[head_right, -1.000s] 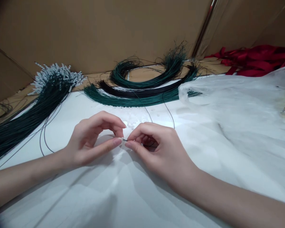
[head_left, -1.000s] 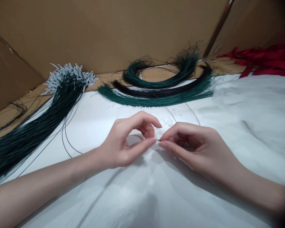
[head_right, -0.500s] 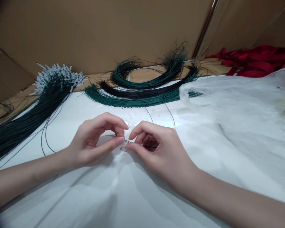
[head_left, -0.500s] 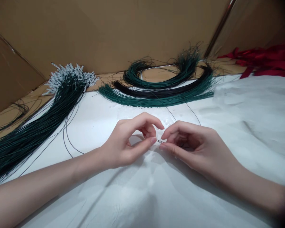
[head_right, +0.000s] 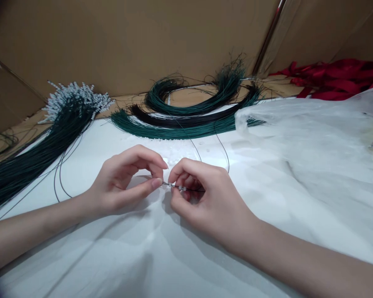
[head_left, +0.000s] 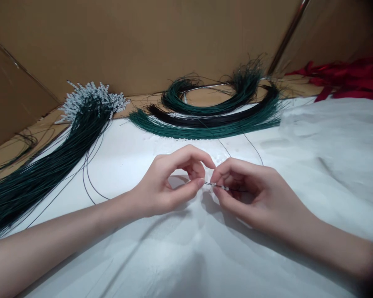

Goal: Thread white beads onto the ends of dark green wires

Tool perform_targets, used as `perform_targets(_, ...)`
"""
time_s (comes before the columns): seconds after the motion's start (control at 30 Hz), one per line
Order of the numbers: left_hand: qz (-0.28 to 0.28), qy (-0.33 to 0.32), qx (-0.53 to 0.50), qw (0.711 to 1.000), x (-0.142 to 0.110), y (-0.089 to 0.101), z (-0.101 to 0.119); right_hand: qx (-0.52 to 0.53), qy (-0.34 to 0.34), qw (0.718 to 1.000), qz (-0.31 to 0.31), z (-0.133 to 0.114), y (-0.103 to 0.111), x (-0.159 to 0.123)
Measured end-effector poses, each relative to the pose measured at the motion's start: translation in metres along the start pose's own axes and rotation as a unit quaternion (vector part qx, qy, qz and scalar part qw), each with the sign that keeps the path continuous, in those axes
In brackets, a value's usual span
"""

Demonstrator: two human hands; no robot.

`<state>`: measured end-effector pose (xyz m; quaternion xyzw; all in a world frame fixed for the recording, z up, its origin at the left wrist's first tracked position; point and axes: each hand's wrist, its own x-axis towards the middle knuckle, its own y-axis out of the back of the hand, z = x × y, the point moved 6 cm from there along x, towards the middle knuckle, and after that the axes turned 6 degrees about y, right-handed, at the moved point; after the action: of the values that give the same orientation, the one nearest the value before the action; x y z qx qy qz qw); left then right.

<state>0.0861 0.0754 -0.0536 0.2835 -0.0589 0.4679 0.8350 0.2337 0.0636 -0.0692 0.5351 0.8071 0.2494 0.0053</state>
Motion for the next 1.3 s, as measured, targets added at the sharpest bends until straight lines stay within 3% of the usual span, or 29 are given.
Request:
perform_targets(0.93,0.003,0.012,-0.006,1.0,0.002,0.004,-0.005,-0.034,0.004,0.999,-0.004,-0.003,0.002,0.001)
perform_targets(1.03,0.042,-0.002,0.072,0.997,0.008,0.017,-0.011,-0.037,0.002,0.999,-0.005,-0.003,0.002,0.001)
perform_targets(1.13,0.079,-0.006,0.208,0.975,0.015,0.031,-0.019,-0.044,-0.002,0.999,-0.005,-0.004,0.002,0.001)
perform_targets(1.3,0.06,0.009,0.303,0.951,0.021,0.035,-0.029,-0.046,0.004,0.999,-0.005,-0.005,0.001,0.001)
